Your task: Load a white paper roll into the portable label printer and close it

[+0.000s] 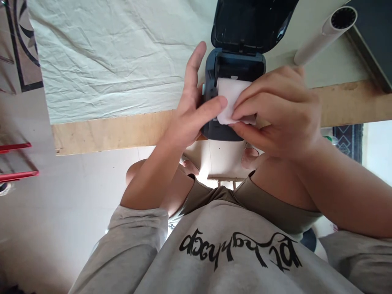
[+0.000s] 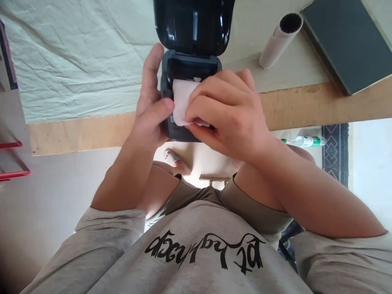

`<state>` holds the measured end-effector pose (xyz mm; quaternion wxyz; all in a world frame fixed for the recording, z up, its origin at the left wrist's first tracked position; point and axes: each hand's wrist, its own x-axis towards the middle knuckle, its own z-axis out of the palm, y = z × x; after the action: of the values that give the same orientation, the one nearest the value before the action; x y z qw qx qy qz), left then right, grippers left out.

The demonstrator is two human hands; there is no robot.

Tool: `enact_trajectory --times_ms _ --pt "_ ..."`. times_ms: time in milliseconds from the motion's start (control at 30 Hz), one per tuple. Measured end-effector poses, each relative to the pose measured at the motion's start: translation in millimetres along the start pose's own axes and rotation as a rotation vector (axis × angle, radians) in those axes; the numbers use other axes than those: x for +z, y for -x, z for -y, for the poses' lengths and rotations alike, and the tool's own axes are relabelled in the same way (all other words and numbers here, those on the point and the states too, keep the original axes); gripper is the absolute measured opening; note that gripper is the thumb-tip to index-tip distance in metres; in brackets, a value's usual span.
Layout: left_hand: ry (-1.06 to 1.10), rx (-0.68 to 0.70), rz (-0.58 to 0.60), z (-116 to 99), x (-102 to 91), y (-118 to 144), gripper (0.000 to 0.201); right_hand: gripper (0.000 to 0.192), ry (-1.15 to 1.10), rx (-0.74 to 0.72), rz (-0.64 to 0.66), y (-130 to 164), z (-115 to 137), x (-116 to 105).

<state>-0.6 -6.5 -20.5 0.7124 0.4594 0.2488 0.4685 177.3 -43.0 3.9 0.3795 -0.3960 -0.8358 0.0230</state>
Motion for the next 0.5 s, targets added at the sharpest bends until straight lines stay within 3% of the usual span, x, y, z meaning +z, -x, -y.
enact_trajectory --times_ms 67,133,267,367,500 --pt "-0.145 -0.009 -0.011 0.7 -1.9 -0.4 0.071 0.01 -0.035 0.016 -0.006 1.6 0.9 -1.1" --pt "-0.238 -0.053 -0.035 -0.9 -2.5 -0.6 0.082 0.014 -0.084 0.081 -0.093 1.7 -0.6 -3.7" --pt "-0.221 -0.116 -0.101 -5.6 -1.0 0.1 0.091 0.037 -0.111 0.379 -0.198 1.2 -9.1 -8.2" --pt "-0.198 -0.1 -0.074 -5.4 -2.3 0.2 0.096 0.055 -0.133 0.363 -0.123 2.4 -13.5 -9.9" --pt "-0.215 -0.086 -0.063 -1.7 -8.7 0.1 0.099 0.046 -0.151 0.403 -0.176 5.1 -9.1 -14.5"
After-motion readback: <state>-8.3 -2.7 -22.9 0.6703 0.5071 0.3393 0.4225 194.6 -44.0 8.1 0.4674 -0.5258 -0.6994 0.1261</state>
